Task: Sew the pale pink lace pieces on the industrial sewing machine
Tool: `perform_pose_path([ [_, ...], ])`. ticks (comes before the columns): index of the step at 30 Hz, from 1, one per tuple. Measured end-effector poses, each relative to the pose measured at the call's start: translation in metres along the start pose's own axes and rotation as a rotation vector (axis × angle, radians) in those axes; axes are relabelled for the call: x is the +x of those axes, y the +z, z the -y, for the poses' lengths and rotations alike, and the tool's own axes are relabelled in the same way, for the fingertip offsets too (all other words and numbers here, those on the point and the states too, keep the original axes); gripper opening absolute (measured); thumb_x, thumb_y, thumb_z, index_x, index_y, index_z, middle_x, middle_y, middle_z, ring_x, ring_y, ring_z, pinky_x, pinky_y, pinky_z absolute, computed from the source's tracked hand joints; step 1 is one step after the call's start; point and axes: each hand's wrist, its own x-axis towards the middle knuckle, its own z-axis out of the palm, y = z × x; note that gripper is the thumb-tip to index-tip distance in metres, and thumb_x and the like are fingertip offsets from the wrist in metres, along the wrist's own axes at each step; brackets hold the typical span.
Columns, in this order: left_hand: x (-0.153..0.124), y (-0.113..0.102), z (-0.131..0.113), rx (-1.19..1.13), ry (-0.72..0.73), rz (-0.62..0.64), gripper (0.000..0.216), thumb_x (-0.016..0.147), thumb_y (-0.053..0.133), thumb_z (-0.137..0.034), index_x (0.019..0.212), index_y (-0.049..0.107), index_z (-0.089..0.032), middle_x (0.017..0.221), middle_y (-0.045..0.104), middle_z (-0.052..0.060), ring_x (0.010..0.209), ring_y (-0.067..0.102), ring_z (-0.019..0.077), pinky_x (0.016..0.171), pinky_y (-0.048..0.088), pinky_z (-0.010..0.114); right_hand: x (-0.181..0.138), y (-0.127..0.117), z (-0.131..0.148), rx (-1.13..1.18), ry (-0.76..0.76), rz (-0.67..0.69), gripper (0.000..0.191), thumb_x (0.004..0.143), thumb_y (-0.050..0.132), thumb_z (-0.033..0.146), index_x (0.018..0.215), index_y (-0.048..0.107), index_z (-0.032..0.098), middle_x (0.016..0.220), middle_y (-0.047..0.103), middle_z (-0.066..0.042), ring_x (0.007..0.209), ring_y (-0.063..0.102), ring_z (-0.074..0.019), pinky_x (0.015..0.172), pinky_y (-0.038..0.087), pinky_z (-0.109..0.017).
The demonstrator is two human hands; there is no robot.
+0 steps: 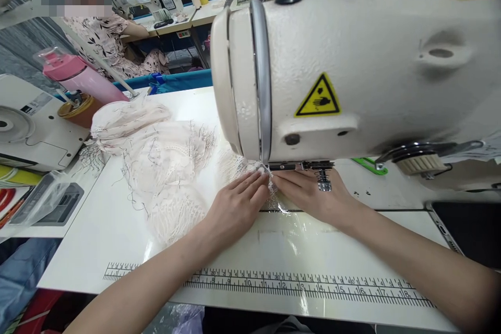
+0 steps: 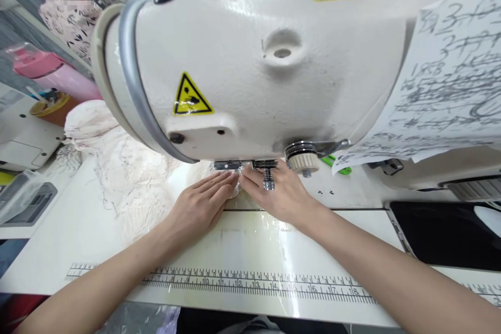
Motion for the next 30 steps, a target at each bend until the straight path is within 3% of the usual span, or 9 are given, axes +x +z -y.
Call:
perform_pose_path([
  [6,-0.002,0.001,0.006,0.007,-0.021,-0.023,0.024,0.097,0.043,-0.009,0.109,0.064,-0.01,0.124,0.068,0.011,0.119,0.063,0.02,0.106,0.053,0.035,0.0,0.003,0.009,-0.187,-0.111,-0.058,0.042,0.085,0.037,-0.008,0.09,0.067,0.021,0.09,0.072,0.001,0.076,0.057,-0.0125,0.056,0.032,-0.034],
  [9,-0.003,0.002,0.009,0.005,-0.045,-0.003,0.026,0.096,0.042,-0.007,0.111,0.064,-0.01,0.126,0.067,0.012,0.121,0.062,0.0204,0.106,0.053,0.035,0.0,0.008,0.014,-0.092,-0.13,-0.039,0.032,0.089,0.044,-0.003,0.093,0.066,0.019,0.092,0.072,0.0,0.087,0.06,-0.0115,0.068,0.039,-0.03],
  [12,-0.004,0.002,0.011,0.005,-0.054,-0.003,0.028,0.095,0.042,-0.007,0.114,0.063,-0.01,0.126,0.067,0.012,0.122,0.062,0.0208,0.105,0.054,0.036,0.0,0.012,0.017,0.0,-0.168,-0.104,0.022,0.087,0.053,0.0,0.091,0.066,0.017,0.086,0.072,0.001,0.092,0.061,-0.0125,0.084,0.043,-0.03],
  [19,-0.006,0.004,0.014,0.044,-0.009,0.034,0.036,0.097,0.044,-0.013,0.13,0.058,-0.009,0.133,0.063,0.012,0.123,0.061,0.0214,0.109,0.05,0.038,0.0,0.013,0.016,0.051,-0.145,-0.111,0.028,0.085,0.05,-0.005,0.092,0.067,0.017,0.087,0.072,0.003,0.092,0.062,-0.0091,0.087,0.045,-0.028],
  [30,-0.007,0.009,0.013,0.063,-0.038,0.021,0.038,0.098,0.044,-0.015,0.133,0.058,-0.011,0.132,0.063,0.011,0.124,0.06,0.023,0.108,0.051,0.04,-0.003,0.017,0.016,0.027,-0.129,-0.063,0.034,0.084,0.048,-0.009,0.094,0.067,0.017,0.091,0.072,0.0,0.095,0.062,-0.0122,0.087,0.045,-0.029],
])
